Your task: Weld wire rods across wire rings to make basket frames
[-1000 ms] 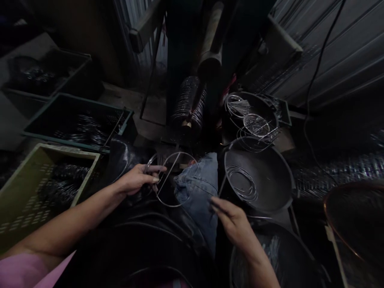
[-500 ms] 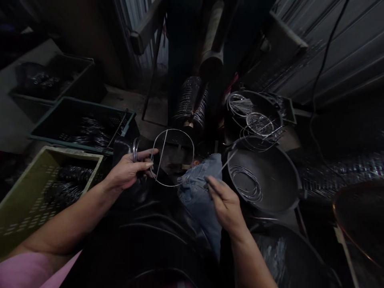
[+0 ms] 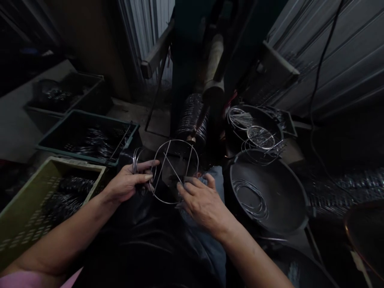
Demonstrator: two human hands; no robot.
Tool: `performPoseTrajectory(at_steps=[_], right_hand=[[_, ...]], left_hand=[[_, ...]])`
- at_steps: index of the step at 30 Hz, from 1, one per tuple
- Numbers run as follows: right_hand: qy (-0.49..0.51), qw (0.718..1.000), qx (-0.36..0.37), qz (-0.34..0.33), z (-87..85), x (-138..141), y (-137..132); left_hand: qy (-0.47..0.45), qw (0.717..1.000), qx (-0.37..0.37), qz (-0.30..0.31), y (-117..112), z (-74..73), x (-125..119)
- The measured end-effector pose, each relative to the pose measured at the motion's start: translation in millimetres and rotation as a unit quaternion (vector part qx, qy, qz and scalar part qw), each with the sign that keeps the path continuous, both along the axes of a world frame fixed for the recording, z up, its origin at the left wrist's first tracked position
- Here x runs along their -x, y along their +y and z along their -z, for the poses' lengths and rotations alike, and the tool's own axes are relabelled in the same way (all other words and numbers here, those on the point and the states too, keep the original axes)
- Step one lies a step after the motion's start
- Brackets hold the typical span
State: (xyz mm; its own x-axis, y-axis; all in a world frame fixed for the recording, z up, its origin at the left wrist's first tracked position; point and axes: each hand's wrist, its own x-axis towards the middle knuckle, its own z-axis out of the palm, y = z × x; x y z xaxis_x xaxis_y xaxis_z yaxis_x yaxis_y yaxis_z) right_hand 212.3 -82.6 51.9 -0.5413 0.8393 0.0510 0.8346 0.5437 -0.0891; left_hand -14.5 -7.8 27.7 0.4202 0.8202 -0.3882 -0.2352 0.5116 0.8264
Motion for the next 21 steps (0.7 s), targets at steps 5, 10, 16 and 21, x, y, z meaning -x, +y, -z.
performPoseTrajectory(at_steps=[5,10,16,21], right_hand=[[-0.01,1.0,-0.001,0.0,-3.2,-6.9,8.4],[-0.022,1.0,-0.004,-0.006,-7.7,-10.8,15.6],[-0.027,0.999,0.005,-0.016,-15.7,-13.2,25.6],[-0.023,0.999,0.016,-0.02,-21.5,-15.7,34.9]], left_hand=[[-0.013,1.0,-0.008,0.003,7.9,2.0,-1.1],[-0.017,1.0,-0.018,0.013,14.9,1.0,-5.4],[-0.019,1.0,-0.008,-0.007,22.7,-3.1,-9.4],[-0.038,0.999,0.0,-0.011,30.1,-5.5,-12.1]])
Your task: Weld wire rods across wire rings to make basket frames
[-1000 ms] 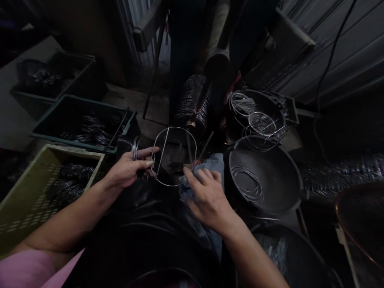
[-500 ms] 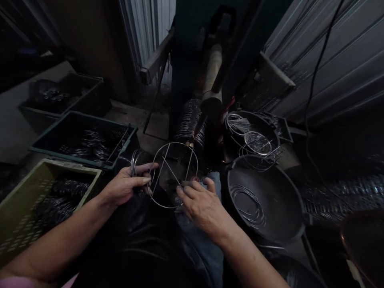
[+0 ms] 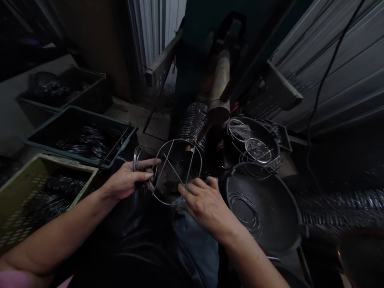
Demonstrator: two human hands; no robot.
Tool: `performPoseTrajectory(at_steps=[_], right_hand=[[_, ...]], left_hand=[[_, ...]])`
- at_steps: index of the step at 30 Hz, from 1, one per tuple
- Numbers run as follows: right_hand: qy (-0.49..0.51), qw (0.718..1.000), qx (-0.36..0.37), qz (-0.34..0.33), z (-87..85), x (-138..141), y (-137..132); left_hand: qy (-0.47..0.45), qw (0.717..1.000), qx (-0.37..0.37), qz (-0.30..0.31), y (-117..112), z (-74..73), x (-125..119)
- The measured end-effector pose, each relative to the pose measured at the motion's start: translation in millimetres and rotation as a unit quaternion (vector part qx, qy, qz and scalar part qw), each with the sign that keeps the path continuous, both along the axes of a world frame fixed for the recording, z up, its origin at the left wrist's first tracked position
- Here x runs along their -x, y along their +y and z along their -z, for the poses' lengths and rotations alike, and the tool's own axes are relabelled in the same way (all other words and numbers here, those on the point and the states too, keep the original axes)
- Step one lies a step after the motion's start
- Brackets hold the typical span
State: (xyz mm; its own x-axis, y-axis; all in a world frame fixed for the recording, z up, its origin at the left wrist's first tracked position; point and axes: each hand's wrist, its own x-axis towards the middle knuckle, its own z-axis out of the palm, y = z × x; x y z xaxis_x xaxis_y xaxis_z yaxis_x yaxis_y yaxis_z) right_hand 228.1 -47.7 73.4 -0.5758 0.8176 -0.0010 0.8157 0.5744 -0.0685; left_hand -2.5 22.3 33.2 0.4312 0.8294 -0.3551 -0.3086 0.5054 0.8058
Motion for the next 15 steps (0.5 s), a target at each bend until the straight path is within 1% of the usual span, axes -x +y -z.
performPoseTrajectory(at_steps=[4,8,15], right_hand=[[0.0,1.0,0.011,-0.001,-3.7,-3.1,7.6],[0.0,1.0,0.017,-0.003,-6.8,-6.1,13.4],[0.005,1.0,0.021,-0.014,-8.1,-9.0,17.9]], left_hand=[[-0.011,1.0,-0.007,-0.002,5.2,-2.5,-3.3],[-0.019,1.0,0.006,-0.011,8.8,-4.5,-7.4],[-0.017,1.0,0.015,-0.012,11.0,-0.8,-9.9]])
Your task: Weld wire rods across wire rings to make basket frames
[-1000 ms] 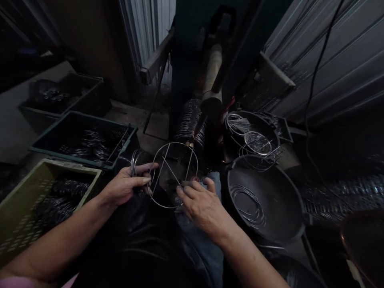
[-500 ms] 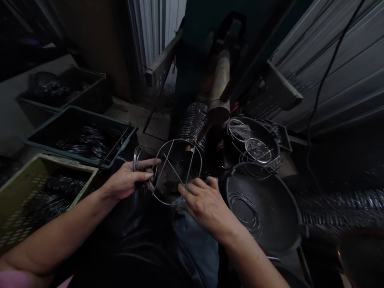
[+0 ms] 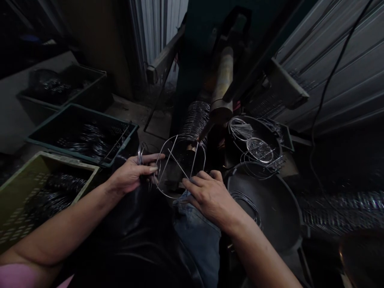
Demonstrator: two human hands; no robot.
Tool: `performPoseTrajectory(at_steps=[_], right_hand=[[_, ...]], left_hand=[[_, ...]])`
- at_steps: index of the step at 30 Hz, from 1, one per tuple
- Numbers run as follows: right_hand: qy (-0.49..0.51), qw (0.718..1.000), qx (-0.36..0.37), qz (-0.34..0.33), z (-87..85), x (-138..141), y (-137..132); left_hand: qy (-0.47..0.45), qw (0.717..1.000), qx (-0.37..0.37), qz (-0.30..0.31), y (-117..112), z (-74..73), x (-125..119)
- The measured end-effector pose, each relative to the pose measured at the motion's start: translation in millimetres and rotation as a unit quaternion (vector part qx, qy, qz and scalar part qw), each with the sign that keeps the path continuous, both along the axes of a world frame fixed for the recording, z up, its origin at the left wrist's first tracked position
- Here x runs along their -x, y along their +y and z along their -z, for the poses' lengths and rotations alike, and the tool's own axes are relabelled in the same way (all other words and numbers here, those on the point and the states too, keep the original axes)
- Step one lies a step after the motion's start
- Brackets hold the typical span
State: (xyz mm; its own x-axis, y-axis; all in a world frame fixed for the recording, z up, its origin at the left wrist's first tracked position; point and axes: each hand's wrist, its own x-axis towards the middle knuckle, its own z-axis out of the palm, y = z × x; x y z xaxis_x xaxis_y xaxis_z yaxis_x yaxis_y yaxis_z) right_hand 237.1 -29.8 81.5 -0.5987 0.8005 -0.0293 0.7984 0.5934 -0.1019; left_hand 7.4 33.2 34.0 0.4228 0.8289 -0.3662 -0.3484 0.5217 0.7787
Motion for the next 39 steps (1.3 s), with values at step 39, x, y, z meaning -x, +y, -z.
performPoseTrajectory(at_steps=[39], right_hand=[[0.654,0.573,0.155,0.469,38.5,23.2,-11.9]], left_hand=[[0.027,0.997,0.03,0.068,-31.9,33.0,1.3]])
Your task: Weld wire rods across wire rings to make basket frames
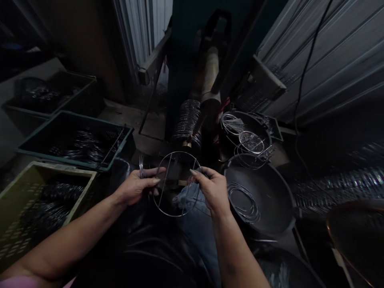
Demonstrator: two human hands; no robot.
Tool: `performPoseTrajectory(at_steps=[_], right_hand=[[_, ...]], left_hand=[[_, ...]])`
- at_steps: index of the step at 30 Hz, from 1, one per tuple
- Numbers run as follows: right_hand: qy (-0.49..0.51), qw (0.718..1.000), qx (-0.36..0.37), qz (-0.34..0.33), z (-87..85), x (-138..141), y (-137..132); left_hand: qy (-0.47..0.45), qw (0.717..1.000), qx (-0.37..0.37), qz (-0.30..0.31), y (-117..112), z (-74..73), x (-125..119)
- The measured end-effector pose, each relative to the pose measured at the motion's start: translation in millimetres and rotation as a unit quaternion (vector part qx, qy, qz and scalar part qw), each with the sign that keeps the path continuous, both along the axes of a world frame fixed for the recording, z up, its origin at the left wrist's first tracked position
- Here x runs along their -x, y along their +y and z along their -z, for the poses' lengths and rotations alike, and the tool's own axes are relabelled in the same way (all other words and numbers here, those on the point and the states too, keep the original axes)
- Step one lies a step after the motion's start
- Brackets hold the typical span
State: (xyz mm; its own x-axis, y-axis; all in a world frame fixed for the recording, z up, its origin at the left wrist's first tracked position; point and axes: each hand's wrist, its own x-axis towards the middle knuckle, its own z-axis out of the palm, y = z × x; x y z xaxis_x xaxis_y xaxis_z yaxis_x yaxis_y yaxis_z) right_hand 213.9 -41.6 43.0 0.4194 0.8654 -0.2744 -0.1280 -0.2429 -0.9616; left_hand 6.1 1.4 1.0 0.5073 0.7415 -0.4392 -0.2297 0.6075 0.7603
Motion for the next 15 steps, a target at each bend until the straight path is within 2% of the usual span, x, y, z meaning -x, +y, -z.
performPoseTrajectory(at_steps=[3,7,15], right_hand=[[-0.045,0.999,-0.016,-0.009,0.5,-2.8,9.9],[-0.056,0.998,-0.021,0.015,3.0,-6.7,27.4],[-0.137,0.989,-0.057,0.004,-3.2,-16.4,64.0]], left_hand=[[0.005,1.0,-0.013,0.001,3.8,-1.8,-3.4],[0.004,0.999,-0.014,-0.028,10.4,-6.6,-8.2],[0.007,0.997,-0.027,-0.076,25.2,-27.4,-14.9]])
